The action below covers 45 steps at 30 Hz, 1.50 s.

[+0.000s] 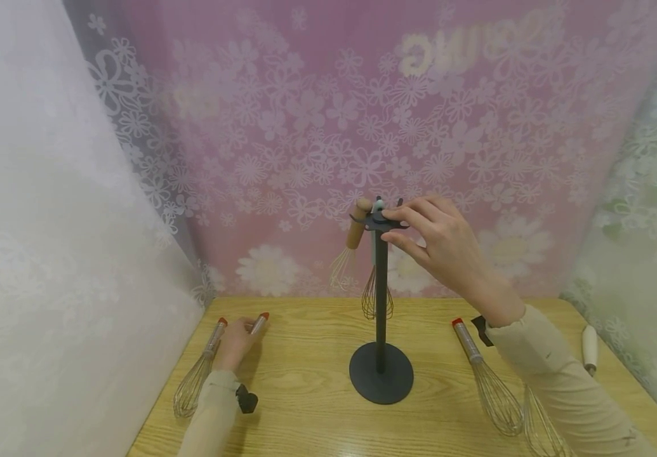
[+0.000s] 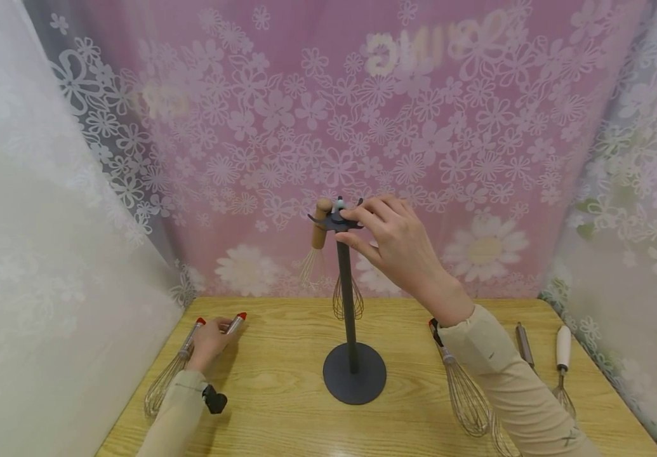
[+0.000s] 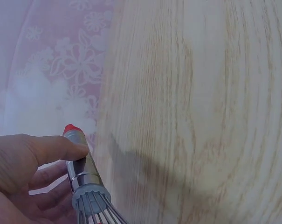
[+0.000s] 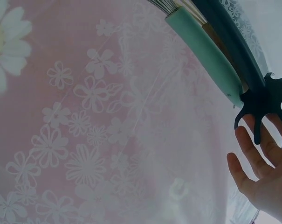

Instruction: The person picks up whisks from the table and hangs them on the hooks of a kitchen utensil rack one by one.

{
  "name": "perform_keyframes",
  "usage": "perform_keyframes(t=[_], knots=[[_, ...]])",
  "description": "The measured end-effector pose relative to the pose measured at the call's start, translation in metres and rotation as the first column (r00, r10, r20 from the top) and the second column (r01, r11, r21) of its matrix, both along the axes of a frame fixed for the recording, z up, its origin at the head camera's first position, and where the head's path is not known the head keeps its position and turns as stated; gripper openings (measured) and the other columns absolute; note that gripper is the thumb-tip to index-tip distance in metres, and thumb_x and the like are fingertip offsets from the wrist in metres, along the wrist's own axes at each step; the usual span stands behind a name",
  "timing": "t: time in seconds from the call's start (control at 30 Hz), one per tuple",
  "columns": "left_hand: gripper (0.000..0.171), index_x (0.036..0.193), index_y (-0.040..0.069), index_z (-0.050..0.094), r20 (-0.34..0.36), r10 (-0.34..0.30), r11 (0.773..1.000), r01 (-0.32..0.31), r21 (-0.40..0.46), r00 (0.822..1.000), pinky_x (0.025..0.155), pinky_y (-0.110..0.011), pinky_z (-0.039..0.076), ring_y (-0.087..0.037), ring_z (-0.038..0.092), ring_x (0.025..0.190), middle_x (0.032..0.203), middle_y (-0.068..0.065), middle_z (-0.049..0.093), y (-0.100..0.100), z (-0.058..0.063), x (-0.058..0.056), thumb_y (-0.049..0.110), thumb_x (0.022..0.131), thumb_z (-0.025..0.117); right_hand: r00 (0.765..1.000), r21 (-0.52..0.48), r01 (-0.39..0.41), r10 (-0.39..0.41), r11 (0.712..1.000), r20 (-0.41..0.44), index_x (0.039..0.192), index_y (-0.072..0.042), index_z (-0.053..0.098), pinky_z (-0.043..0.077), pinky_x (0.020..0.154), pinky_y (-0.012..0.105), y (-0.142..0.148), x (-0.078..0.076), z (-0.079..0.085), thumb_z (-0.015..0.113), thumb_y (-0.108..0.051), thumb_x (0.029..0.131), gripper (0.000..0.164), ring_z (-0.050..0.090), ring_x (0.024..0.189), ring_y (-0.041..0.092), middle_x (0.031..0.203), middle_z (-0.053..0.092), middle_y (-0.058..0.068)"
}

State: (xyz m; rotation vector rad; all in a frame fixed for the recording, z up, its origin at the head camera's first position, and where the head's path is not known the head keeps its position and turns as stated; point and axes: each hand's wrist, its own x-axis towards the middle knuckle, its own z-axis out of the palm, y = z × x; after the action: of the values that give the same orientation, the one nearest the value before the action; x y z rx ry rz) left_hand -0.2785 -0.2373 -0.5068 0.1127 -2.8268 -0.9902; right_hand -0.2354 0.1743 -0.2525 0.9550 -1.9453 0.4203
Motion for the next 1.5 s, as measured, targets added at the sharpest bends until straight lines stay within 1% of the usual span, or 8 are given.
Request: perform_keyframes(t=[0.3, 0.53, 0.73, 0.83, 0.97, 1.07, 1.2, 1.5], knots=[[0.040, 0.126, -0.005, 0.064, -0.044, 0.000, 0.999, 0.002, 0.046, 0.999, 0.084, -0.052, 0.056, -0.040, 0.067, 0.101, 0.116, -0.025, 0.069, 0.008, 0.001, -0.006, 0.019, 0.094, 0.071, 1.000, -0.011, -0.009, 0.009, 1.000, -0.007, 0.112, -0.005, 0.073, 0.048, 0.084, 0.048, -0.001, -0.001, -0.001, 0.049, -0.056, 0.100, 0.057, 0.057, 0.093, 0.034, 0.095, 0.066, 0.013], [0.034, 0.120, -0.006, 0.065, -0.122, 0.001, 0.996, 0.011, 0.092, 0.993, 0.083, -0.052, 0.057, -0.041, 0.068, 0.100, 0.111, -0.026, 0.070, 0.013, 0.005, -0.010, 0.006, 0.090, 0.075, 1.000, -0.018, -0.027, 0.027, 0.999, 0.006, 0.113, -0.005, 0.073, 0.047, 0.084, 0.046, 0.000, -0.002, -0.002, 0.052, -0.053, 0.100, 0.054, 0.056, 0.093, 0.033, 0.096, 0.065, 0.013], [0.036, 0.120, -0.007, 0.066, -0.174, -0.010, 0.987, 0.038, 0.157, 0.985, 0.080, -0.050, 0.060, -0.042, 0.069, 0.100, 0.111, -0.027, 0.070, 0.019, 0.009, -0.010, -0.003, 0.085, 0.075, 0.999, -0.019, -0.028, 0.028, 0.999, 0.015, 0.114, -0.005, 0.073, 0.047, 0.083, 0.046, 0.000, -0.001, -0.003, 0.050, -0.055, 0.100, 0.056, 0.056, 0.093, 0.032, 0.096, 0.064, 0.012], [0.036, 0.120, -0.004, 0.068, -0.224, -0.024, 0.990, 0.055, 0.132, 0.974, 0.077, -0.049, 0.060, -0.041, 0.071, 0.097, 0.109, -0.024, 0.071, 0.022, 0.011, -0.009, 0.000, 0.084, 0.075, 0.999, -0.018, -0.031, 0.032, 0.999, 0.021, 0.115, -0.006, 0.073, 0.047, 0.084, 0.046, 0.000, -0.001, -0.003, 0.050, -0.055, 0.100, 0.056, 0.056, 0.094, 0.032, 0.096, 0.064, 0.012], [0.035, 0.116, -0.003, 0.069, -0.322, -0.056, 0.992, 0.089, 0.087, 0.945, 0.074, -0.049, 0.060, -0.041, 0.072, 0.091, 0.104, -0.022, 0.072, 0.028, 0.016, -0.008, 0.001, 0.082, 0.075, 0.999, -0.021, -0.041, 0.041, 0.999, 0.029, 0.116, -0.006, 0.073, 0.046, 0.084, 0.045, 0.001, -0.001, -0.003, 0.051, -0.054, 0.100, 0.056, 0.055, 0.095, 0.032, 0.097, 0.064, 0.012], [0.037, 0.119, -0.002, 0.068, -0.320, -0.060, 0.988, 0.102, 0.114, 0.945, 0.079, -0.050, 0.060, -0.041, 0.071, 0.096, 0.107, -0.023, 0.072, 0.032, 0.021, -0.009, 0.000, 0.083, 0.076, 0.998, -0.027, -0.050, 0.051, 0.998, 0.029, 0.116, -0.005, 0.073, 0.046, 0.083, 0.045, 0.001, -0.001, -0.003, 0.053, -0.052, 0.100, 0.054, 0.055, 0.095, 0.032, 0.098, 0.065, 0.013], [0.041, 0.127, 0.002, 0.066, -0.265, -0.050, 0.977, 0.101, 0.185, 0.963, 0.089, -0.049, 0.058, -0.039, 0.068, 0.106, 0.117, -0.021, 0.069, 0.035, 0.025, -0.010, 0.000, 0.087, 0.075, 0.998, -0.030, -0.057, 0.058, 0.998, 0.026, 0.116, -0.005, 0.073, 0.046, 0.085, 0.046, 0.001, -0.001, -0.002, 0.052, -0.053, 0.100, 0.055, 0.056, 0.096, 0.033, 0.098, 0.065, 0.013], [0.040, 0.126, 0.005, 0.065, -0.304, -0.040, 0.966, 0.115, 0.233, 0.952, 0.088, -0.048, 0.058, -0.036, 0.068, 0.107, 0.120, -0.018, 0.068, 0.040, 0.032, -0.007, 0.001, 0.088, 0.076, 0.998, -0.019, -0.050, 0.051, 0.999, 0.040, 0.118, -0.005, 0.073, 0.047, 0.085, 0.046, 0.002, -0.001, -0.001, 0.048, -0.056, 0.101, 0.059, 0.056, 0.097, 0.032, 0.099, 0.065, 0.012]])
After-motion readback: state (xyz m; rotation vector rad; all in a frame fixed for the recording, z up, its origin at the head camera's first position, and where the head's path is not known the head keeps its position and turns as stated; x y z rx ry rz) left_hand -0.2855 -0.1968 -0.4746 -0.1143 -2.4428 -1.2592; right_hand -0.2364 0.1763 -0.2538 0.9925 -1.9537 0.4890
